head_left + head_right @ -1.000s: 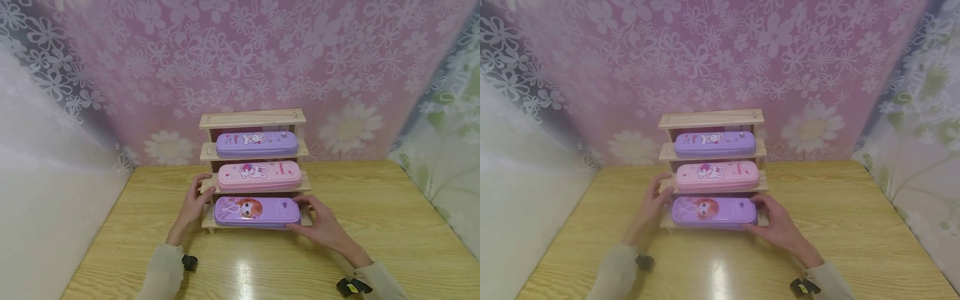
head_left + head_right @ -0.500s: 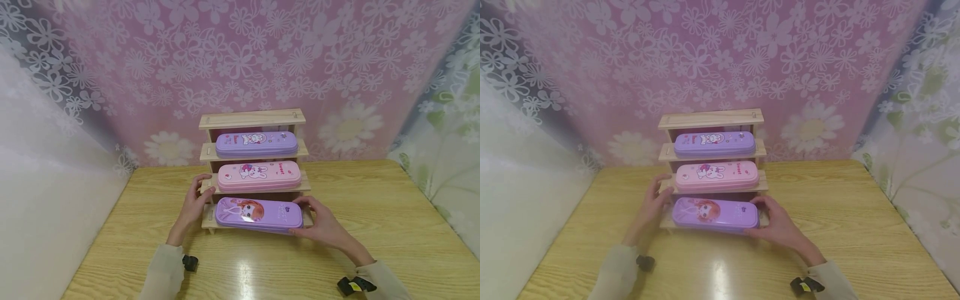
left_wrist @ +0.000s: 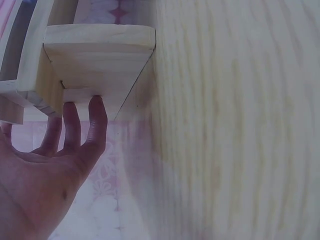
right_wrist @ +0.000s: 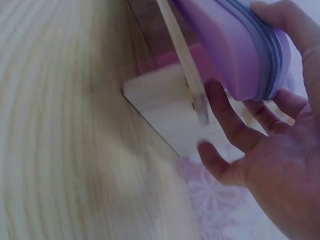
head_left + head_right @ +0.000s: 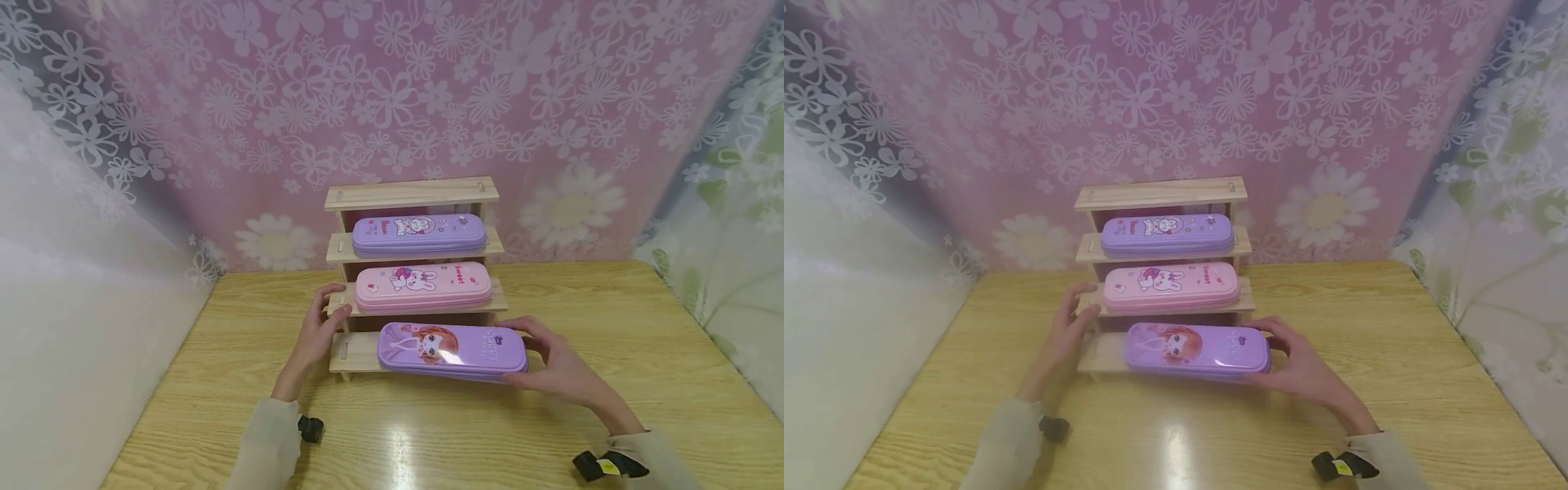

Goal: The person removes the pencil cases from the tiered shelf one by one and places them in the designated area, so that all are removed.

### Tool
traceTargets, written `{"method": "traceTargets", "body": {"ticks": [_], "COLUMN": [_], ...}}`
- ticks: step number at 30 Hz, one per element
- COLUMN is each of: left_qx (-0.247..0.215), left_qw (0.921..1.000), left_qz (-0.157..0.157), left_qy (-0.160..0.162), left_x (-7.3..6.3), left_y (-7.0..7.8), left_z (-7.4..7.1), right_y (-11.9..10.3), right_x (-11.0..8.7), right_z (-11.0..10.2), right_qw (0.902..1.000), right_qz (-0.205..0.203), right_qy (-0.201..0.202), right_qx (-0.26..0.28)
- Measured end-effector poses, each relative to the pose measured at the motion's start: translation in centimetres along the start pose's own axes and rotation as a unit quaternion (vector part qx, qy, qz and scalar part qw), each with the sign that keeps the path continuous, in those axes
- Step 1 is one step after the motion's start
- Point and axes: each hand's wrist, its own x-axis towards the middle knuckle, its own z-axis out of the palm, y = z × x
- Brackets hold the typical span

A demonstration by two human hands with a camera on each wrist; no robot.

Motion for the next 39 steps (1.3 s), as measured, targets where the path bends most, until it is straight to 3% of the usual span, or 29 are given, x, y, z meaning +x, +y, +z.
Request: {"method": "traceTargets", "body": {"ticks": [10, 23, 31, 39], "left_qx": [0.011, 0.016, 0.013, 0.011], "left_qw": [0.9999, 0.9999, 0.9999, 0.9998], "left_qz": [0.009, 0.005, 0.01, 0.017], "left_qy": [0.001, -0.001, -0.001, 0.001], "left_x": [-0.1, -0.1, 0.0, 0.1], "left_y": [0.2, 0.1, -0.2, -0.3], "left_z": [0.0, 0.0, -0.1, -0.1], "right_y": [0.6, 1.3, 2.1, 3.0], "right_x": [-1.5, -3.5, -5.0, -6.5], "right_z": [-3.3, -6.6, -8.5, -10.5], "right_qw": [0.9956, 0.9854, 0.9874, 0.9815], "right_qz": [0.037, -0.005, -0.011, -0.033], "right_qy": [-0.043, -0.048, -0.014, -0.014], "right_qx": [0.075, 0.163, 0.157, 0.188]}}
